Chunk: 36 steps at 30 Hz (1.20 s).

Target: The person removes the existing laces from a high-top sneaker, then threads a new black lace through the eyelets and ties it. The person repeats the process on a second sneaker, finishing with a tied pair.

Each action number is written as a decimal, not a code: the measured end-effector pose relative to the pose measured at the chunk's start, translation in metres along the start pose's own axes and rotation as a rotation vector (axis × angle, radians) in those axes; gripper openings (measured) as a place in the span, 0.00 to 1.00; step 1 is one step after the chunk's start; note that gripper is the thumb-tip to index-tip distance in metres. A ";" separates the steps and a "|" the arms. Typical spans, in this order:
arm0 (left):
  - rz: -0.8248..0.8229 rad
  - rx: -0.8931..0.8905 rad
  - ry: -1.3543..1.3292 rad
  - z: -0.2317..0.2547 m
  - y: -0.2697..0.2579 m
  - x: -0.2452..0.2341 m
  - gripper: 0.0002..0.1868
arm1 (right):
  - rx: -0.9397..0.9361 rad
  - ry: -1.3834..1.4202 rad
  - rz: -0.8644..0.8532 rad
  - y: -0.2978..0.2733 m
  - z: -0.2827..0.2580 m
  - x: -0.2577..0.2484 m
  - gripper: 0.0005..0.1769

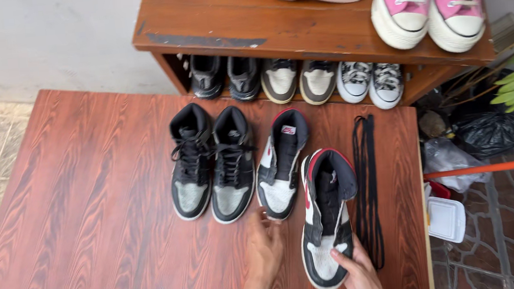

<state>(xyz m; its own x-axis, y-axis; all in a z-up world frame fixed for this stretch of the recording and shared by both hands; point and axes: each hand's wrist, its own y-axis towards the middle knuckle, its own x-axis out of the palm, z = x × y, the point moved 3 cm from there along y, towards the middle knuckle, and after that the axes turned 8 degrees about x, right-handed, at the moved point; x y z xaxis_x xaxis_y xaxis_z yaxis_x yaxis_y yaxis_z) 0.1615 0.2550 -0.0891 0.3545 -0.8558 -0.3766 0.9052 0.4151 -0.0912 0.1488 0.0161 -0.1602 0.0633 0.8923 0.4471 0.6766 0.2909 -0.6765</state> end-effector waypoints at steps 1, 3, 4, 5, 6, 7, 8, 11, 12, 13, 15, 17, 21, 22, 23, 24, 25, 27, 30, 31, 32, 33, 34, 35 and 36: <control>0.120 0.077 0.071 -0.003 0.006 0.008 0.29 | 0.000 0.023 -0.004 0.010 -0.014 -0.002 0.36; 0.172 -0.099 -0.013 -0.018 0.013 0.023 0.33 | -0.001 0.022 0.012 0.033 -0.034 -0.002 0.35; 0.097 -0.354 -0.167 -0.028 0.015 0.032 0.35 | -0.004 -0.002 0.036 0.045 -0.042 -0.002 0.35; 0.020 -0.610 -0.319 -0.035 0.017 0.042 0.36 | -0.007 -0.025 0.060 0.057 -0.050 -0.002 0.34; 0.039 -0.619 -0.345 -0.036 0.020 0.046 0.39 | -0.025 -0.041 0.055 0.069 -0.054 -0.001 0.35; 0.059 -0.629 -0.372 -0.036 0.024 0.050 0.41 | -0.043 -0.057 0.050 0.080 -0.058 -0.001 0.35; 0.078 -0.643 -0.394 -0.037 0.024 0.053 0.43 | -0.056 -0.071 0.048 0.086 -0.057 -0.002 0.35; 0.064 -0.524 -0.505 -0.036 0.023 0.059 0.45 | -0.104 -0.172 0.136 0.100 -0.050 -0.008 0.35; 0.065 -0.534 -0.492 -0.037 0.023 0.060 0.44 | -0.087 -0.214 0.205 0.101 -0.048 -0.012 0.36; 0.067 -0.543 -0.479 -0.039 0.021 0.060 0.44 | -0.069 -0.256 0.275 0.102 -0.045 -0.015 0.37; 0.073 -0.563 -0.472 -0.043 0.017 0.062 0.44 | -0.070 -0.288 0.330 0.103 -0.042 -0.016 0.39; 0.076 -0.586 -0.480 -0.046 0.013 0.065 0.44 | -0.107 -0.263 0.309 0.100 -0.040 -0.012 0.38; 0.080 -0.569 -0.516 -0.043 0.013 0.062 0.44 | -0.029 -0.632 0.497 0.094 -0.059 0.008 0.40; 0.076 -0.589 -0.492 -0.042 0.011 0.062 0.44 | 0.041 -0.800 0.551 0.091 -0.067 0.012 0.41; 0.073 -0.609 -0.467 -0.041 0.011 0.063 0.44 | 0.113 -0.968 0.604 0.087 -0.076 0.016 0.42; 0.074 -0.601 -0.459 -0.039 0.009 0.062 0.44 | 0.127 -1.087 0.600 0.083 -0.084 0.020 0.44; 0.075 -0.593 -0.451 -0.037 0.006 0.062 0.45 | 0.141 -1.207 0.595 0.078 -0.090 0.024 0.46; 0.063 -0.595 -0.423 -0.035 0.006 0.062 0.45 | 0.141 -1.347 0.588 0.071 -0.099 0.033 0.50; 0.042 -0.624 -0.379 -0.033 0.004 0.059 0.46 | 0.041 -1.459 0.561 0.057 -0.091 0.046 0.57; 0.034 -0.625 -0.380 -0.032 0.003 0.058 0.46 | -0.039 -1.524 0.544 0.051 -0.083 0.052 0.62; 0.029 -0.623 -0.384 -0.032 0.004 0.057 0.47 | -0.125 -1.588 0.523 0.050 -0.078 0.057 0.68; 0.032 -0.606 -0.381 -0.031 0.007 0.058 0.47 | -0.077 -1.592 0.523 0.054 -0.075 0.058 0.70; 0.034 -0.599 -0.374 -0.031 0.006 0.058 0.47 | -0.019 -1.597 0.521 0.054 -0.068 0.056 0.71; 0.036 -0.592 -0.367 -0.032 0.004 0.058 0.47 | 0.039 -1.602 0.518 0.054 -0.063 0.053 0.73; 0.031 -0.583 -0.365 -0.032 0.004 0.058 0.47 | 0.025 -1.570 0.509 0.056 -0.062 0.052 0.73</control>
<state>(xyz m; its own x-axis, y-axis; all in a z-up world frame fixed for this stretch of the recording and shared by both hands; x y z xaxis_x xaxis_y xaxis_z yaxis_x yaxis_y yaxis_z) 0.1784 0.2173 -0.1403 0.5272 -0.8474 -0.0622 0.6557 0.4523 -0.6046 0.2353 0.0567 -0.1384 -0.5072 0.3429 -0.7907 0.8075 -0.1314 -0.5750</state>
